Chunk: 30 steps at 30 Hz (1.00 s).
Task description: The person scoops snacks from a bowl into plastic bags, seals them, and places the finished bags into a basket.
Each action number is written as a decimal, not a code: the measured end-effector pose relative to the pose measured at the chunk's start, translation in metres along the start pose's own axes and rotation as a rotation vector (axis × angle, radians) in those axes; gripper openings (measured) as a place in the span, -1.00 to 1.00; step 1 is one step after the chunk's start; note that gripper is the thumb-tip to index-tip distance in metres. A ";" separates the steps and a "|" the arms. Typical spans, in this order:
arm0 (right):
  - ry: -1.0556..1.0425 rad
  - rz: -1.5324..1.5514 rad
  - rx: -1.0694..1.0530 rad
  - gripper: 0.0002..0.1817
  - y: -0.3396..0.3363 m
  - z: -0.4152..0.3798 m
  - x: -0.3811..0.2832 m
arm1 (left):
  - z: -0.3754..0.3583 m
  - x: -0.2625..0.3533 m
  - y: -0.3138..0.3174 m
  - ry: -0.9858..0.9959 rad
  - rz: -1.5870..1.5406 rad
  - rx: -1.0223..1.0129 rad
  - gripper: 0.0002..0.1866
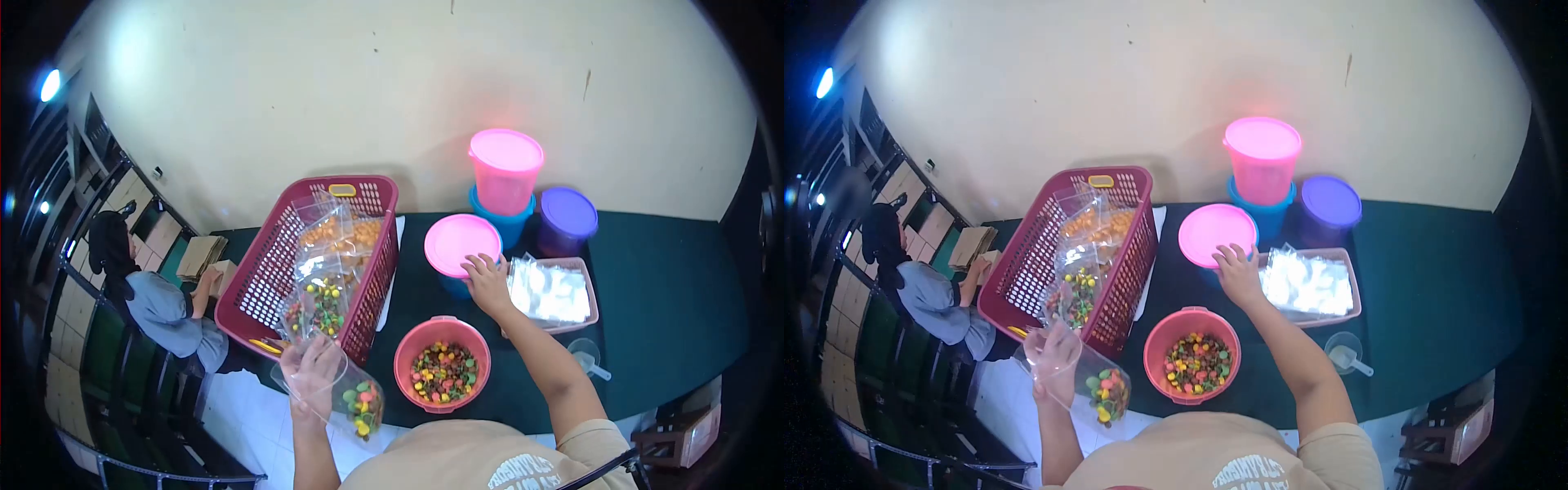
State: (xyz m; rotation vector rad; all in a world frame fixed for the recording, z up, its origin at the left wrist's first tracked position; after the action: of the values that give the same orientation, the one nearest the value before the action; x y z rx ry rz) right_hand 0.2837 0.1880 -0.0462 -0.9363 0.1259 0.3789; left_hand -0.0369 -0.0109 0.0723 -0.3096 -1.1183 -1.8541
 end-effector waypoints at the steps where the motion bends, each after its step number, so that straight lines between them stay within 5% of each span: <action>1: -0.017 -0.007 0.005 -0.60 0.004 0.008 0.009 | -0.003 0.004 -0.004 -0.040 0.052 -0.020 0.09; 9: -0.115 -0.138 -0.146 -0.76 0.019 0.019 0.011 | 0.001 0.018 -0.032 -0.099 0.163 0.014 0.09; 14: -0.065 -0.129 -0.182 -0.76 -0.004 0.008 -0.019 | 0.023 -0.002 -0.033 -0.124 0.179 -0.121 0.15; 16: -0.043 -0.060 -0.045 -0.74 -0.014 0.003 -0.030 | 0.030 -0.017 -0.032 -0.174 0.135 -0.156 0.15; 23: 0.053 -0.158 -0.129 -0.77 0.028 0.012 0.003 | 0.044 -0.040 -0.009 -0.181 0.158 -0.321 0.15; 30: 0.022 -0.144 -0.205 -0.84 0.025 0.024 0.004 | 0.039 -0.034 -0.019 -0.209 0.170 -0.228 0.17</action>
State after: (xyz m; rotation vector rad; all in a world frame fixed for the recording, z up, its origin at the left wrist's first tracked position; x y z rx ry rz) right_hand 0.2772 0.2218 -0.0517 -1.1451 0.0391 0.2511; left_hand -0.0422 0.0431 0.0630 -0.7222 -0.9837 -1.8285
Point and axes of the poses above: each hand's wrist, its own z-axis towards the middle knuckle, its own y-axis out of the palm, x = y × z, the point moved 4 cm from there along z, towards the middle knuckle, and after that the axes turned 12 degrees about y, right-handed, at the moved point
